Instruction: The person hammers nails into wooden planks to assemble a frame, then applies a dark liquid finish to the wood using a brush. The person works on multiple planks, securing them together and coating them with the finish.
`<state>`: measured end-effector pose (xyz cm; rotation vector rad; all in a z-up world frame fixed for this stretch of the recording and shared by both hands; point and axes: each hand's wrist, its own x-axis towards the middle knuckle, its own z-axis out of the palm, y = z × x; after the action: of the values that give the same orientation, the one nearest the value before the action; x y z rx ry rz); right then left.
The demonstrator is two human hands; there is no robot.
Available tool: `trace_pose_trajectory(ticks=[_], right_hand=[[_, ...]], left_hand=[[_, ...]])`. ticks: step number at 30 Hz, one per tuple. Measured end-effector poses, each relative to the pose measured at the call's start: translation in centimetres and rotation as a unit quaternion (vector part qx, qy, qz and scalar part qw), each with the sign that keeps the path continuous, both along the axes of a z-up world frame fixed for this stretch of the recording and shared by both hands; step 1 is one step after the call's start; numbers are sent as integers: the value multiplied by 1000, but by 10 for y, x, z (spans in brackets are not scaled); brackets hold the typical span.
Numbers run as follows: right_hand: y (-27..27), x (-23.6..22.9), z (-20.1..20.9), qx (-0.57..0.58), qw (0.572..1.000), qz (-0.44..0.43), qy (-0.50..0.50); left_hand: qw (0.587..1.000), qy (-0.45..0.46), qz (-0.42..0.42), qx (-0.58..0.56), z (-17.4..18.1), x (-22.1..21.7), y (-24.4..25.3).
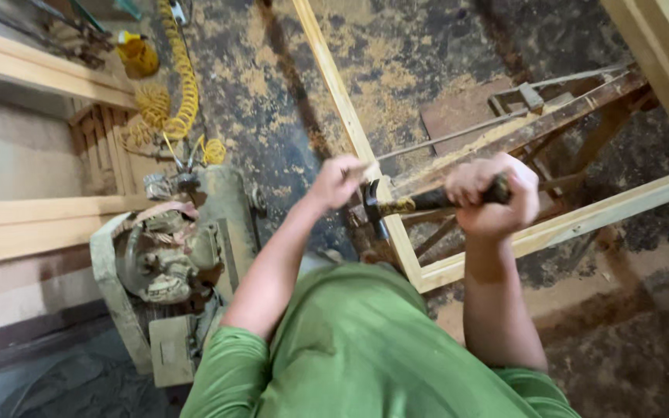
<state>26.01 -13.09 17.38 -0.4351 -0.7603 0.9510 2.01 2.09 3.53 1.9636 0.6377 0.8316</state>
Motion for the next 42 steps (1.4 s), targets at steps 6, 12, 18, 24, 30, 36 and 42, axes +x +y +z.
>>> trace_pose_trajectory(ticks=[6,12,18,24,30,36,42], right_hand=[[55,-14,-21,-34,980,-25,-194],[90,-27,-24,-139,978,-23,-152],[167,-50,-34,-257,959,-20,-119],[284,-67,-57,-350,915,-11,-198],[377,-83,-86,-468,859,32,-206],[419,-95,-89,-438,866,66,-233],[384,-97,-54,-370,864,99,-326]], left_hand=[[967,47,195,-154,36,7,63],[966,24,244,-80,20,-11,127],[986,30,140,-84,-12,24,215],[975,112,182,-56,-76,32,287],[937,200,282,-53,-106,21,305],[908,173,281,-258,-94,50,320],[877,121,387,-256,-121,76,319]])
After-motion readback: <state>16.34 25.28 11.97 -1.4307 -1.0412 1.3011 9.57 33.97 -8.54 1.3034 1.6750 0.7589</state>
